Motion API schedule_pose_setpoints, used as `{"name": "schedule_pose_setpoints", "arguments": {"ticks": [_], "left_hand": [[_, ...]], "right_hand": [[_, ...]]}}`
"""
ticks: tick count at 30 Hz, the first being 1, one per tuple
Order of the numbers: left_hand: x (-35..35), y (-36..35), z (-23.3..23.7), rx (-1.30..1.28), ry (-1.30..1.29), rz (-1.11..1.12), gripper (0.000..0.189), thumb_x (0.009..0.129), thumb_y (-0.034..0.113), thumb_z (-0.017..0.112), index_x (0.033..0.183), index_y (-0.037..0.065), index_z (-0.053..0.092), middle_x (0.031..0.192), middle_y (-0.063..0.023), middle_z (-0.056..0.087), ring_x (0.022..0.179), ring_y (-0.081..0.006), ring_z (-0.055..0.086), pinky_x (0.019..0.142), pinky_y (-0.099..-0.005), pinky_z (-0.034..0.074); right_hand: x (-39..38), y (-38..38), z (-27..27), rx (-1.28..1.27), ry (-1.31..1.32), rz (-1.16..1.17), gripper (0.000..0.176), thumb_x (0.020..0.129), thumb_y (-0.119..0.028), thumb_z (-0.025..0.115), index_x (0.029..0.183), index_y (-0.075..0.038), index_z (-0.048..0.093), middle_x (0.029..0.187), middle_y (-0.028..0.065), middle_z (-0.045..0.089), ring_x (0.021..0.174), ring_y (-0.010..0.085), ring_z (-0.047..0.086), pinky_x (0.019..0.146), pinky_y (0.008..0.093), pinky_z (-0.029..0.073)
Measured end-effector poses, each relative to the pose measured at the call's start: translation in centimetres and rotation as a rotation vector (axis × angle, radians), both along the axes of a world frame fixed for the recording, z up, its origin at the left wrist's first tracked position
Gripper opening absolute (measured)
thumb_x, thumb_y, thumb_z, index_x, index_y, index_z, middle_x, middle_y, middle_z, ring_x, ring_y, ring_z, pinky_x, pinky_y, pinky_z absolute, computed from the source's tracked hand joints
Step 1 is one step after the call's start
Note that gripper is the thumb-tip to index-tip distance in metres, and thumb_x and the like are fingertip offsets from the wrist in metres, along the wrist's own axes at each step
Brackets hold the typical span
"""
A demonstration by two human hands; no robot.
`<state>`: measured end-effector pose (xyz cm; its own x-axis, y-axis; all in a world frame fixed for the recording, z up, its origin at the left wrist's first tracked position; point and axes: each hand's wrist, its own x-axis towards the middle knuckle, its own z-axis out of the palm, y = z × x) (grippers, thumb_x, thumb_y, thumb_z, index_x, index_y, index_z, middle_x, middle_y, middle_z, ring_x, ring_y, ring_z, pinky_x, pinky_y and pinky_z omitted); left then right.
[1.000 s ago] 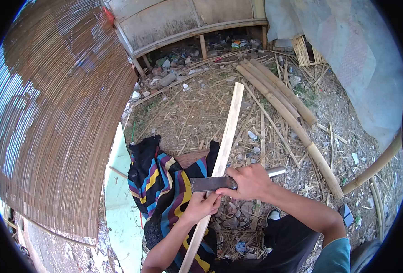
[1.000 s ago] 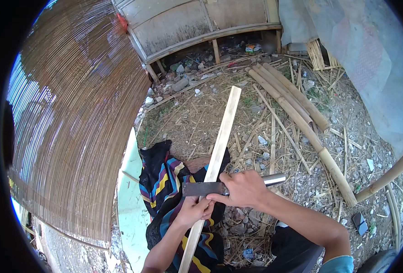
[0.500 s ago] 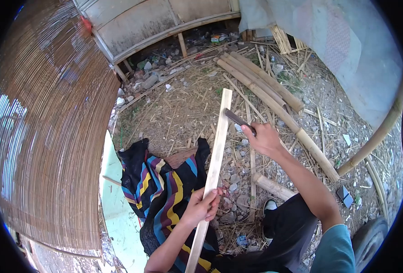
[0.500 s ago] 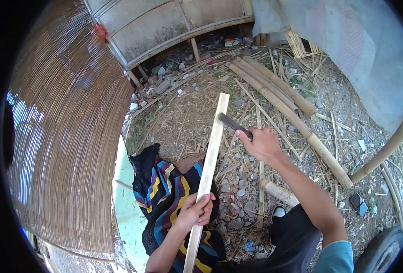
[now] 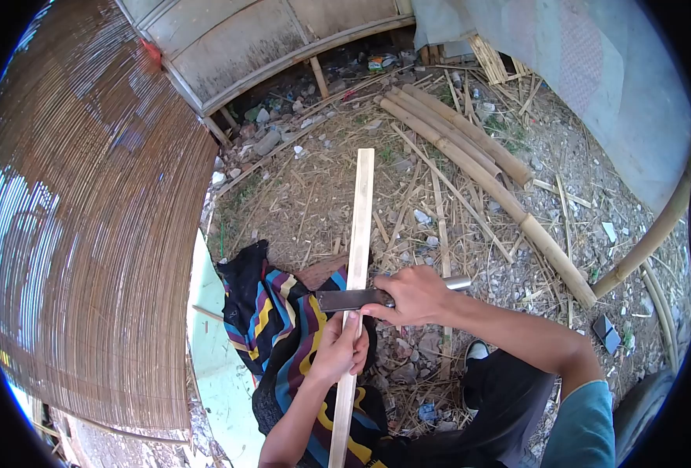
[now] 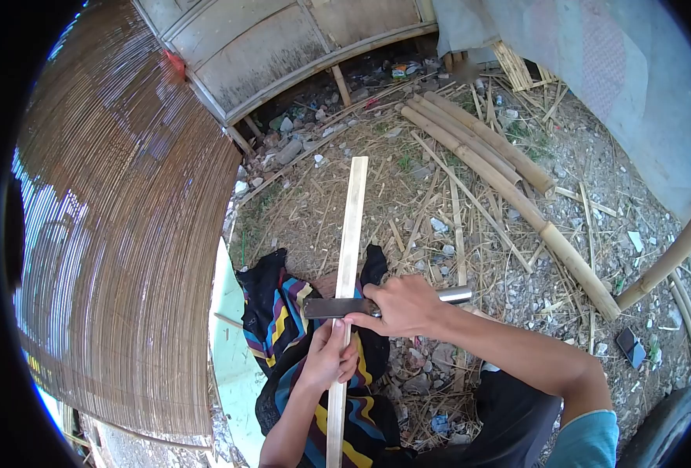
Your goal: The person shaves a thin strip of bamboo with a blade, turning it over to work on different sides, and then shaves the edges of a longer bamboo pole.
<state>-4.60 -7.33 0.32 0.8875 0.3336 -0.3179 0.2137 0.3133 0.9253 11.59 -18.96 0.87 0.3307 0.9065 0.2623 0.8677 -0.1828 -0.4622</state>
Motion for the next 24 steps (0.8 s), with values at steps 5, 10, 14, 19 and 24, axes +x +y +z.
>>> {"name": "schedule_pose_setpoints", "arguments": {"ticks": [5,10,14,19,24], "left_hand": [[0.0,0.6,-1.4,0.244,-0.108,-0.007,0.029,0.098,0.024,0.046,0.082,0.0,0.051,0.053,-0.0037,0.048,0.041,-0.01,0.048,0.041,-0.0275,0.046],[-0.2,1.0,-0.9,0.311,-0.009,-0.149,0.016,0.094,0.012,0.051,0.08,0.005,0.051,0.054,0.0033,0.045,0.043,-0.0048,0.043,0.039,-0.0218,0.035],[0.1,-0.1,-1.3,0.158,-0.074,0.009,0.019,0.094,0.01,0.049,0.076,0.007,0.045,0.055,0.0053,0.038,0.041,-0.0031,0.032,0.037,-0.0221,0.025],[-0.1,-1.1,-1.5,0.132,-0.061,0.012,0.014,0.091,0.007,0.05,0.079,0.005,0.043,0.054,0.0039,0.039,0.043,-0.0032,0.035,0.038,-0.0224,0.026],[-0.2,-2.2,-1.4,0.225,-0.02,-0.152,0.024,0.091,0.0,0.047,0.074,0.008,0.032,0.049,0.0019,0.034,0.036,-0.006,0.033,0.035,-0.023,0.023]], "right_hand": [[0.0,0.1,-0.1,0.028,-0.059,0.03,0.072,0.082,-0.068,0.045,0.088,0.0,0.065,0.051,0.0199,0.056,0.052,0.0379,0.062,0.05,0.0441,0.051],[-0.2,0.1,0.2,0.067,-0.059,0.09,0.071,0.081,-0.068,0.047,0.083,0.001,0.063,0.05,0.0188,0.056,0.05,0.0372,0.061,0.047,0.0437,0.05],[-0.3,0.1,0.5,0.083,-0.094,0.09,0.07,0.081,-0.068,0.047,0.08,0.0,0.063,0.049,0.0187,0.056,0.049,0.0363,0.061,0.046,0.0432,0.05],[2.7,0.2,1.0,0.059,-0.165,-0.119,0.067,0.082,-0.067,0.046,0.078,-0.003,0.066,0.049,0.0182,0.056,0.049,0.0342,0.061,0.047,0.0426,0.05],[7.1,-1.1,0.7,0.136,-0.014,-0.437,0.064,0.085,-0.064,0.045,0.085,-0.004,0.068,0.05,0.0166,0.056,0.053,0.0332,0.062,0.052,0.0424,0.051]]}}
